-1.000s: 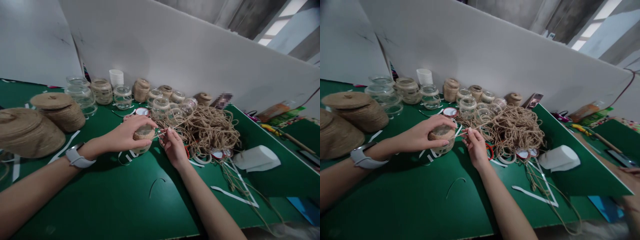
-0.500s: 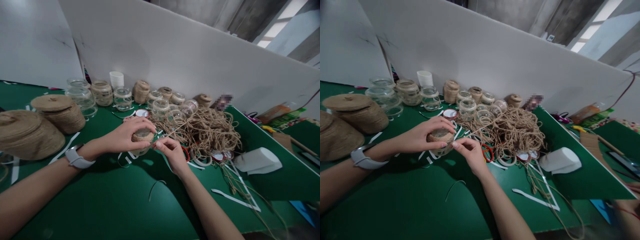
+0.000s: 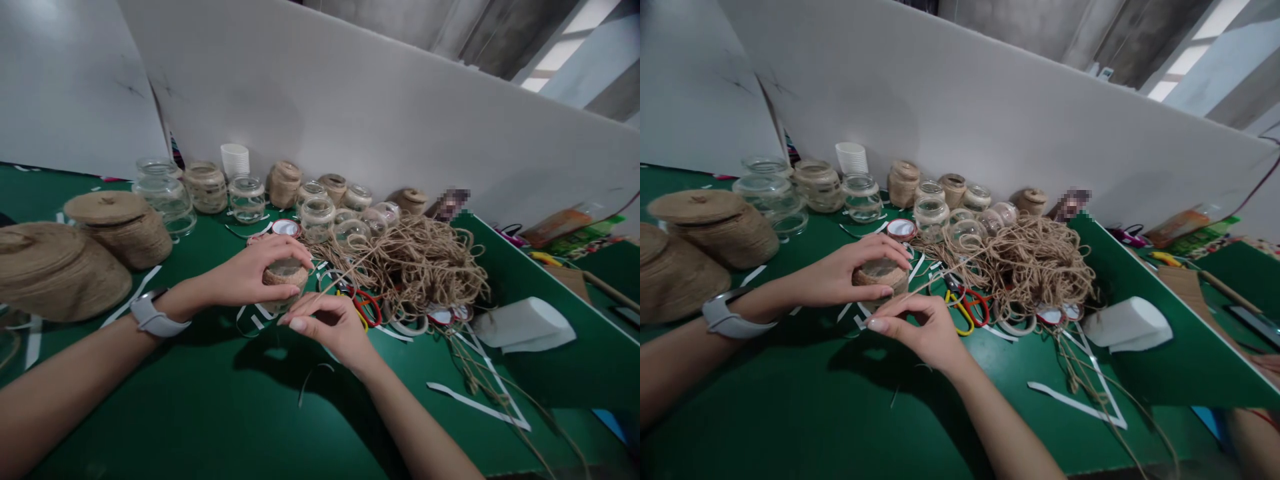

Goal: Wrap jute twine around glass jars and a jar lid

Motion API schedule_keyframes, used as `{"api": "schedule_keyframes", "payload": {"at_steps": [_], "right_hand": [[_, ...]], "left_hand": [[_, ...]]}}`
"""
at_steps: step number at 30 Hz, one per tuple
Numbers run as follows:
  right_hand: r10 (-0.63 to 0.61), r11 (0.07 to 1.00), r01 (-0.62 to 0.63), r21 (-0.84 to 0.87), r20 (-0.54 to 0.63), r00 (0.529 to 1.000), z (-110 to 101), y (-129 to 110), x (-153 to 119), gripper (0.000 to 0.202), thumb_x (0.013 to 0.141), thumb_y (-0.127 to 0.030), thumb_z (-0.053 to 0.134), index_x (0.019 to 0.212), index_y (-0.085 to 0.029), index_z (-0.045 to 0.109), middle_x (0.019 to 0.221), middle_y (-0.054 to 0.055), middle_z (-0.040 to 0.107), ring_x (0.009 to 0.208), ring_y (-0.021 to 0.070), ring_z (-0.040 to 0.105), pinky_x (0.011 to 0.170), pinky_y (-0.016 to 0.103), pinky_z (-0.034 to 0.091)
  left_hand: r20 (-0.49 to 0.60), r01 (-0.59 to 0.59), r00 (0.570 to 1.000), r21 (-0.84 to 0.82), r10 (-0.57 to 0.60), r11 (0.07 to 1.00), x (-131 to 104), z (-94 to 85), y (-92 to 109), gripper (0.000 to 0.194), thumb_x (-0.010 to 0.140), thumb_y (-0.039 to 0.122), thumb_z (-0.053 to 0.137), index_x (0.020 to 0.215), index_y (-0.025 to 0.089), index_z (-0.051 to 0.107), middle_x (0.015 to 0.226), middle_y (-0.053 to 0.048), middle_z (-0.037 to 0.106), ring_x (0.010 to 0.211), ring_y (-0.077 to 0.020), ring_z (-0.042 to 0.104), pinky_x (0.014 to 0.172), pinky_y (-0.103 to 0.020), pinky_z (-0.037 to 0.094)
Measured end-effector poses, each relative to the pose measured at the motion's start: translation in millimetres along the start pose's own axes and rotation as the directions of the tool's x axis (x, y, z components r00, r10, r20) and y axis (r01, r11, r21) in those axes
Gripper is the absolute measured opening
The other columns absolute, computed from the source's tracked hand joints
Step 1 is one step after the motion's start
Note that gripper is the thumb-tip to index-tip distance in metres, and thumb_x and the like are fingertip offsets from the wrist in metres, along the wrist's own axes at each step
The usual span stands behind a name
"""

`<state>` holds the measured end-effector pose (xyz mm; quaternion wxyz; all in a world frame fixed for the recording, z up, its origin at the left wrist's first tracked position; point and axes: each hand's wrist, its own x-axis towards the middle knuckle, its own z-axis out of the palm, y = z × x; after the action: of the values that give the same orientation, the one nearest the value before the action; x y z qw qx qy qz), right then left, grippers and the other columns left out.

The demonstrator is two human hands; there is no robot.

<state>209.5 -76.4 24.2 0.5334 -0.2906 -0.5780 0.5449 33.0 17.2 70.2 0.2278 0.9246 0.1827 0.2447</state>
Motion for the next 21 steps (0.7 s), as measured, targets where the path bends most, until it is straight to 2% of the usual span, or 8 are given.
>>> {"api": "schedule_keyframes", "payload": {"at_steps": [3, 6, 10, 13, 16, 19, 21], "right_hand": [[-0.024, 1.000, 0.025, 0.006, -0.113, 0.993, -2.8, 3.1, 2.1, 0.008, 0.076, -0.032, 0.076, 0.072, -0.026, 0.074, 0.078, 0.000, 0.073, 0.081, 0.0155, 0.066, 0.081, 0.032, 0.052], [-0.010, 0.998, 0.024, 0.050, -0.268, 0.963, -10.6, 8.8, 4.9, 0.014, 0.076, -0.036, 0.076, 0.070, -0.024, 0.072, 0.081, -0.001, 0.069, 0.074, 0.0122, 0.060, 0.069, 0.026, 0.049], [0.088, 0.981, 0.000, 0.192, -0.446, 0.891, -22.8, 14.0, 9.7, 0.020, 0.073, -0.042, 0.077, 0.076, -0.024, 0.071, 0.070, -0.004, 0.061, 0.057, 0.0073, 0.047, 0.054, 0.021, 0.040], [0.137, 0.974, -0.030, 0.223, -0.479, 0.867, -26.7, 15.6, 13.0, 0.027, 0.067, -0.045, 0.081, 0.074, -0.022, 0.070, 0.063, -0.004, 0.058, 0.055, 0.0073, 0.048, 0.052, 0.020, 0.040], [0.183, 0.967, -0.067, 0.246, -0.484, 0.855, -25.9, 17.4, 14.7, 0.031, 0.065, -0.046, 0.083, 0.074, -0.021, 0.068, 0.062, -0.004, 0.063, 0.056, 0.0076, 0.054, 0.053, 0.020, 0.042], [0.207, 0.959, -0.081, 0.272, -0.476, 0.855, -25.4, 19.6, 15.1, 0.032, 0.063, -0.045, 0.085, 0.074, -0.020, 0.069, 0.063, -0.003, 0.067, 0.057, 0.0078, 0.059, 0.054, 0.019, 0.046], [0.229, 0.950, -0.095, 0.297, -0.458, 0.859, -26.2, 20.8, 15.1, 0.032, 0.062, -0.045, 0.085, 0.076, -0.020, 0.070, 0.066, -0.002, 0.070, 0.059, 0.0081, 0.063, 0.056, 0.018, 0.049]], "left_hand": [[-0.006, 0.008, 1.000, -0.005, -0.008, 1.000, 0.0, -0.2, -0.4, 0.028, 0.084, 0.036, 0.066, 0.108, 0.023, 0.062, 0.119, -0.006, 0.063, 0.117, -0.0233, 0.054, 0.104, -0.042, 0.039], [0.028, 0.023, 0.999, -0.019, -0.023, 1.000, -1.0, -5.4, 0.0, 0.028, 0.083, 0.038, 0.067, 0.108, 0.026, 0.064, 0.122, -0.005, 0.064, 0.122, -0.0241, 0.052, 0.107, -0.044, 0.037], [0.129, 0.048, 0.990, 0.019, -0.050, 0.999, -3.2, -18.2, 2.2, 0.029, 0.085, 0.035, 0.066, 0.113, 0.030, 0.066, 0.132, -0.003, 0.062, 0.140, -0.0272, 0.034, 0.114, -0.052, 0.029], [0.174, 0.055, 0.983, 0.045, -0.062, 0.997, -4.4, -24.7, 4.0, 0.033, 0.087, 0.035, 0.064, 0.120, 0.031, 0.064, 0.140, -0.003, 0.057, 0.143, -0.0277, 0.030, 0.115, -0.053, 0.027], [0.195, 0.072, 0.977, 0.071, -0.085, 0.995, -4.6, -26.5, 6.2, 0.037, 0.088, 0.035, 0.062, 0.125, 0.031, 0.061, 0.143, -0.002, 0.054, 0.143, -0.0271, 0.031, 0.115, -0.049, 0.029], [0.205, 0.078, 0.974, 0.107, -0.098, 0.991, -5.0, -25.7, 9.5, 0.045, 0.090, 0.034, 0.060, 0.135, 0.031, 0.053, 0.146, -0.004, 0.050, 0.144, -0.0278, 0.030, 0.115, -0.048, 0.030], [0.204, 0.065, 0.974, 0.152, -0.096, 0.986, -6.1, -24.2, 12.7, 0.046, 0.092, 0.033, 0.057, 0.137, 0.031, 0.051, 0.152, -0.005, 0.043, 0.145, -0.0300, 0.027, 0.116, -0.051, 0.026]]}}
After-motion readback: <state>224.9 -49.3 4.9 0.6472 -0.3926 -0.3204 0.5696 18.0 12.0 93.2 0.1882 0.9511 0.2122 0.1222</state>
